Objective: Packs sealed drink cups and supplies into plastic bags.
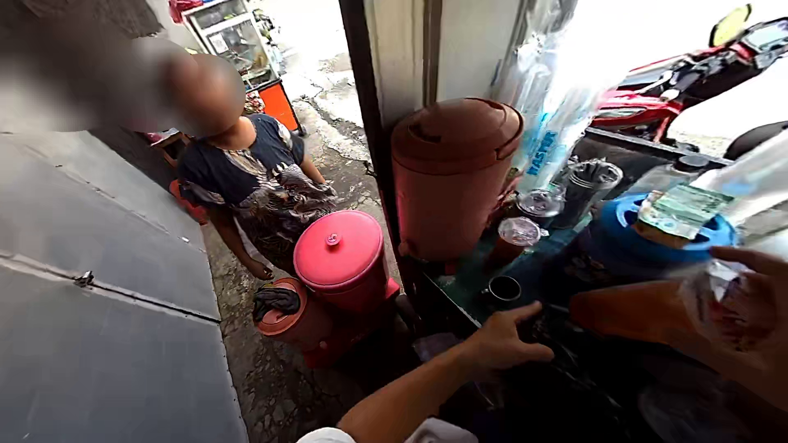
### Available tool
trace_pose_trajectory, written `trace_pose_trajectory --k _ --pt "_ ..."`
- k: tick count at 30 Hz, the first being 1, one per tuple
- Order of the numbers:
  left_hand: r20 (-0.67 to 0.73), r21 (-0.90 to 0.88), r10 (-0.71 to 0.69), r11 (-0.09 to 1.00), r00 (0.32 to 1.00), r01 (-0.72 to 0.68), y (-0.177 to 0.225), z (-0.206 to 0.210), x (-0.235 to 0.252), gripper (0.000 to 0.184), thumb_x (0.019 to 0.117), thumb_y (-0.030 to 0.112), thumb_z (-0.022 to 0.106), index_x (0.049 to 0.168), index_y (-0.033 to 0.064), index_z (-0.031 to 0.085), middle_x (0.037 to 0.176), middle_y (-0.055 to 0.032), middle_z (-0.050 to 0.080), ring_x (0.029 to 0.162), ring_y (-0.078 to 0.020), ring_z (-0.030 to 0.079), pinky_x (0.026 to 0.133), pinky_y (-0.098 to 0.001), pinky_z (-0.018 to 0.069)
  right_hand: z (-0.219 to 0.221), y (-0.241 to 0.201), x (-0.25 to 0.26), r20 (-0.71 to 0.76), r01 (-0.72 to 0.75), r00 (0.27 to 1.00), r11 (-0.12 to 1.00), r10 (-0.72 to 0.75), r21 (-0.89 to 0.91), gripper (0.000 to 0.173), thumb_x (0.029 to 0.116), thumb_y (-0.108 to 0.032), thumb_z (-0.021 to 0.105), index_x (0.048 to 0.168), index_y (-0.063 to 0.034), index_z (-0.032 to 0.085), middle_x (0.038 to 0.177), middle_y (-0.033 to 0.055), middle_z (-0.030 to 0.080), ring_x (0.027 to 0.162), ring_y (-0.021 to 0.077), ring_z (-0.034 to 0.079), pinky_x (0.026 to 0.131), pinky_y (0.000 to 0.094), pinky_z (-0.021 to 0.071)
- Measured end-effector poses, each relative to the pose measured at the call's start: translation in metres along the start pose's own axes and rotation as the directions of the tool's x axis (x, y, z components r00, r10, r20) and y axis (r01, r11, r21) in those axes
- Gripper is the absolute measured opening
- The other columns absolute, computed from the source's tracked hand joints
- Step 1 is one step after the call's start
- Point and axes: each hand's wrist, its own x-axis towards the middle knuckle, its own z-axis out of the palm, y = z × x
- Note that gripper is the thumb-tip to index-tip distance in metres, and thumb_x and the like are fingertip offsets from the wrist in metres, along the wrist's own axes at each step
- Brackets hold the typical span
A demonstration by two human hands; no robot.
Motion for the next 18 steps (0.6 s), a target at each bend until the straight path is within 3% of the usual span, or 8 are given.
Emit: trace_pose_trajectory --k 2,3,6,10,18 --pt "0.001 0.017 -0.013 1.0 1.0 0.013 0.011 -0.008 0.008 0.078 0.083 -0.003 0.073 0.152 -0.0118 0.037 0.15 -0.0279 0.049 0.137 -0.0249 0.053 0.115 -0.0381 0.0442 -0.004 -0.024 -0.017 -0.055 -0.015 0.998 0.999 0.012 -0.046 0.094 0.074 -0.051 0.078 0.149 -0.0067 0.042 0.108 0.0244 0.064 0.086 0.0378 0.064 0.071 0.0608 0.0521" --pt "-0.005 0.038 -0.043 0.998 0.999 0.043 0.011 -0.009 0.014 0.076 0.0839 0.002 0.073 0.153 -0.0063 0.041 0.145 -0.0236 0.056 0.129 -0.0228 0.06 0.11 -0.0389 0.0498 -0.002 -0.034 -0.021 -0.045 -0.039 0.998 0.998 0.037 -0.049 0.092 0.0727 -0.046 0.081 0.148 -0.008 0.043 0.107 0.0203 0.064 0.084 0.0345 0.064 0.071 0.0593 0.0534" --pt "0.017 0.038 -0.084 0.996 0.996 0.083 0.003 -0.007 0.027 0.079 0.0851 0.007 0.073 0.157 0.0064 0.04 0.141 -0.0136 0.062 0.118 -0.0183 0.066 0.099 -0.0396 0.0572 0.02 -0.019 -0.032 0.028 -0.072 0.997 0.995 0.073 -0.065 0.092 0.0674 -0.03 0.089 0.147 -0.01 0.046 0.119 0.0174 0.064 0.098 0.0328 0.066 0.081 0.0576 0.0567" --pt "0.031 -0.071 -0.062 0.995 0.998 0.064 -0.004 -0.006 0.034 0.084 0.0825 0.002 0.075 0.158 0.0045 0.037 0.148 -0.0127 0.056 0.121 -0.0182 0.064 0.1 -0.0364 0.057 0.059 0.019 -0.034 0.122 -0.101 0.987 0.994 0.106 -0.048 0.092 0.0639 -0.021 0.091 0.144 -0.0124 0.047 0.119 0.015 0.063 0.103 0.031 0.066 0.085 0.0539 0.0574" --pt "0.054 -0.119 -0.042 0.992 0.998 0.048 -0.006 -0.001 0.036 0.087 0.0807 -0.001 0.074 0.158 -0.0013 0.033 0.147 -0.0165 0.056 0.126 -0.0207 0.063 0.104 -0.036 0.0553 0.117 0.07 -0.016 0.175 -0.157 0.969 0.983 0.172 -0.099 0.088 0.0649 -0.016 0.092 0.141 -0.0079 0.048 0.123 0.0219 0.06 0.109 0.0395 0.063 0.09 0.0574 0.0552"
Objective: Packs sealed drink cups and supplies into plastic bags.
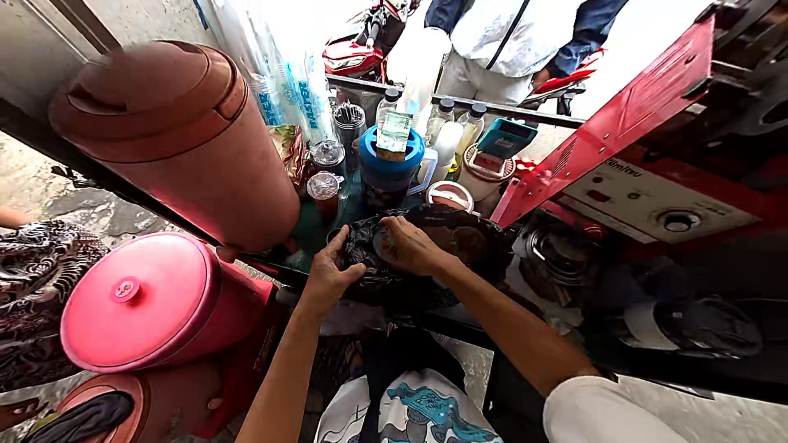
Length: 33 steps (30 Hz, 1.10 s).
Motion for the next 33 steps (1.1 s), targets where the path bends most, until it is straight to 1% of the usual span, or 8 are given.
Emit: trace_pose_trajectory --k 10,16,18,21,23,28,30,33 --pt "0.006 -0.024 -0.027 0.999 1.0 0.027 -0.006 -0.002 -0.003 0.089 0.0793 -0.004 0.073 0.157 -0.0075 0.029 0.147 -0.02 0.056 0.128 -0.0208 0.062 0.106 -0.0336 0.0543 0.02 0.019 0.013 0.022 -0.195 0.978 0.956 0.205 -0.22 0.085 0.071 -0.038 0.087 0.141 -0.0076 0.05 0.108 0.0233 0.068 0.1 0.0438 0.067 0.081 0.0623 0.0537" --pt "0.001 -0.031 0.0 1.0 1.0 0.0 0.001 -0.002 0.002 0.089 0.0797 -0.005 0.072 0.157 -0.009 0.027 0.153 -0.0205 0.049 0.132 -0.0216 0.059 0.107 -0.0337 0.0533 -0.017 0.002 0.012 0.167 -0.204 0.95 0.929 0.264 -0.309 0.086 0.0749 -0.047 0.087 0.142 -0.0064 0.053 0.126 0.0313 0.061 0.12 0.0504 0.057 0.098 0.0674 0.0459" --pt "0.005 -0.019 -0.006 1.0 1.0 0.006 0.001 -0.001 0.0 0.088 0.0802 -0.005 0.072 0.156 -0.01 0.027 0.154 -0.0209 0.047 0.133 -0.021 0.058 0.108 -0.0333 0.0527 -0.049 -0.019 0.007 0.246 -0.198 0.936 0.955 0.251 -0.221 0.067 0.0857 -0.042 0.081 0.137 -0.0053 0.059 0.125 0.0279 0.062 0.115 0.047 0.061 0.094 0.0663 0.0491" --pt "0.004 0.045 -0.049 0.998 0.999 0.049 -0.004 0.001 -0.008 0.086 0.0802 -0.001 0.074 0.155 -0.0077 0.033 0.154 -0.0187 0.048 0.133 -0.0179 0.058 0.108 -0.0331 0.0525 -0.086 -0.056 0.024 0.011 -0.051 0.999 0.998 0.051 0.044 0.033 0.0999 -0.034 0.067 0.116 -0.0058 0.07 0.095 0.0108 0.074 0.087 0.0276 0.072 0.082 0.0551 0.0582" --pt "0.008 0.062 -0.07 0.996 0.998 0.069 -0.01 0.004 -0.015 0.085 0.0813 0.002 0.076 0.155 -0.0067 0.034 0.154 -0.0178 0.049 0.135 -0.0167 0.056 0.111 -0.0323 0.0495 -0.084 -0.077 0.067 -0.13 0.069 0.99 0.991 -0.053 0.118 0.035 0.0968 -0.03 0.072 0.121 -0.0056 0.067 0.098 0.0109 0.074 0.084 0.0264 0.072 0.078 0.053 0.0598" --pt "-0.025 -0.088 -0.08 0.993 0.996 0.078 -0.025 0.019 -0.028 0.09 0.0804 -0.003 0.075 0.157 -0.0083 0.027 0.154 -0.0207 0.048 0.135 -0.0201 0.057 0.11 -0.0355 0.0509 0.008 -0.061 0.209 0.032 -0.089 0.995 0.995 0.09 -0.038 0.106 0.0636 -0.041 0.094 0.153 -0.0113 0.045 0.146 0.0316 0.045 0.126 0.0517 0.052 0.091 0.0701 0.049" --pt "-0.038 -0.131 -0.073 0.989 0.997 0.067 -0.031 0.021 -0.03 0.094 0.08 -0.004 0.074 0.158 -0.0085 0.023 0.156 -0.0214 0.045 0.136 -0.0216 0.055 0.111 -0.0369 0.0507 0.048 -0.044 0.238 0.043 -0.165 0.985 0.984 0.168 -0.064 0.11 0.0608 -0.038 0.096 0.154 -0.0107 0.043 0.147 0.0356 0.041 0.127 0.0563 0.047 0.09 0.0721 0.0475" --pt "-0.05 -0.112 -0.064 0.992 0.997 0.058 -0.034 0.017 -0.033 0.095 0.0794 -0.003 0.074 0.159 -0.0086 0.021 0.159 -0.0213 0.04 0.139 -0.0213 0.053 0.112 -0.0362 0.0497 0.065 -0.036 0.255 -0.045 -0.191 0.981 0.981 0.189 -0.04 0.088 0.0671 -0.029 0.09 0.144 -0.0095 0.052 0.135 0.0376 0.049 0.122 0.0559 0.052 0.085 0.0685 0.0519"
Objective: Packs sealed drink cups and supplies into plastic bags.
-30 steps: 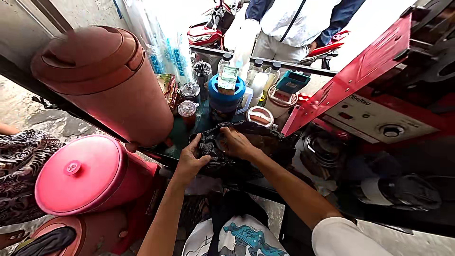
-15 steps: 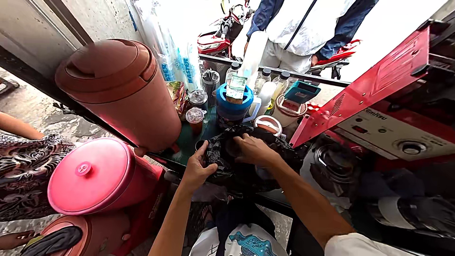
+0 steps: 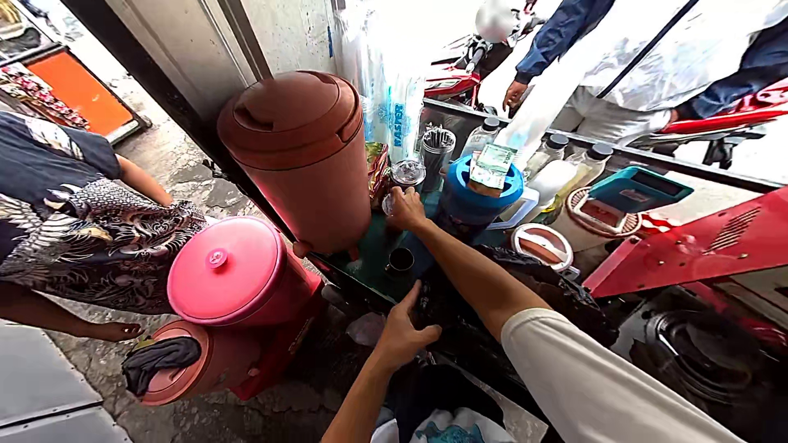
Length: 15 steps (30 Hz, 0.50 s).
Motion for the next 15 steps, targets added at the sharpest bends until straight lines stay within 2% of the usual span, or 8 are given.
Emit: trace_pose_trajectory --k 3,6,10,12,15 --pt "-0.002 0.056 -0.031 0.998 1.0 0.031 -0.002 -0.004 -0.007 0.093 0.0795 -0.001 0.073 0.158 -0.0086 0.024 0.155 -0.0212 0.046 0.136 -0.0202 0.055 0.111 -0.0355 0.0507 -0.029 -0.005 -0.03 -0.035 0.048 0.998 0.999 -0.048 -0.008 0.083 0.0669 -0.033 0.087 0.141 -0.0131 0.056 0.132 0.0341 0.053 0.118 0.0516 0.057 0.083 0.0666 0.0526" --pt "-0.034 0.088 -0.104 0.99 0.994 0.107 0.0 -0.009 -0.008 0.088 0.0793 0.003 0.075 0.157 -0.002 0.034 0.143 -0.0171 0.059 0.125 -0.0194 0.063 0.105 -0.0368 0.0551 -0.108 -0.017 -0.097 -0.109 0.212 0.972 0.977 -0.21 0.012 0.083 0.07 -0.035 0.088 0.144 -0.0165 0.055 0.127 0.0256 0.058 0.112 0.0429 0.061 0.085 0.0616 0.0545" --pt "-0.042 0.003 -0.107 0.994 0.993 0.107 0.009 -0.015 -0.006 0.091 0.0784 0.003 0.077 0.159 0.0029 0.033 0.142 -0.0152 0.06 0.123 -0.0197 0.064 0.103 -0.0374 0.056 -0.217 -0.016 -0.208 -0.094 0.386 0.921 0.919 -0.379 0.085 0.086 0.0709 -0.031 0.086 0.147 -0.0164 0.049 0.132 0.0148 0.059 0.116 0.03 0.061 0.094 0.054 0.0536" --pt "-0.016 -0.049 -0.074 0.996 0.997 0.073 0.014 -0.015 -0.004 0.093 0.0795 0.0 0.075 0.16 0.0036 0.03 0.141 -0.0159 0.06 0.12 -0.0214 0.066 0.101 -0.0387 0.0569 -0.234 -0.003 -0.256 -0.073 0.408 0.912 0.908 -0.403 0.091 0.088 0.0691 -0.031 0.085 0.147 -0.0141 0.048 0.13 0.0124 0.061 0.114 0.0256 0.062 0.094 0.0489 0.0551" --pt "0.028 -0.05 -0.041 0.998 0.999 0.042 0.021 -0.013 0.0 0.092 0.0809 -0.001 0.074 0.161 0.0056 0.029 0.144 -0.0148 0.059 0.121 -0.022 0.065 0.101 -0.039 0.057 -0.21 0.023 -0.303 -0.038 0.332 0.943 0.941 -0.33 0.068 0.093 0.0622 -0.025 0.091 0.144 -0.0132 0.049 0.127 0.0126 0.062 0.108 0.0279 0.064 0.089 0.0519 0.057"
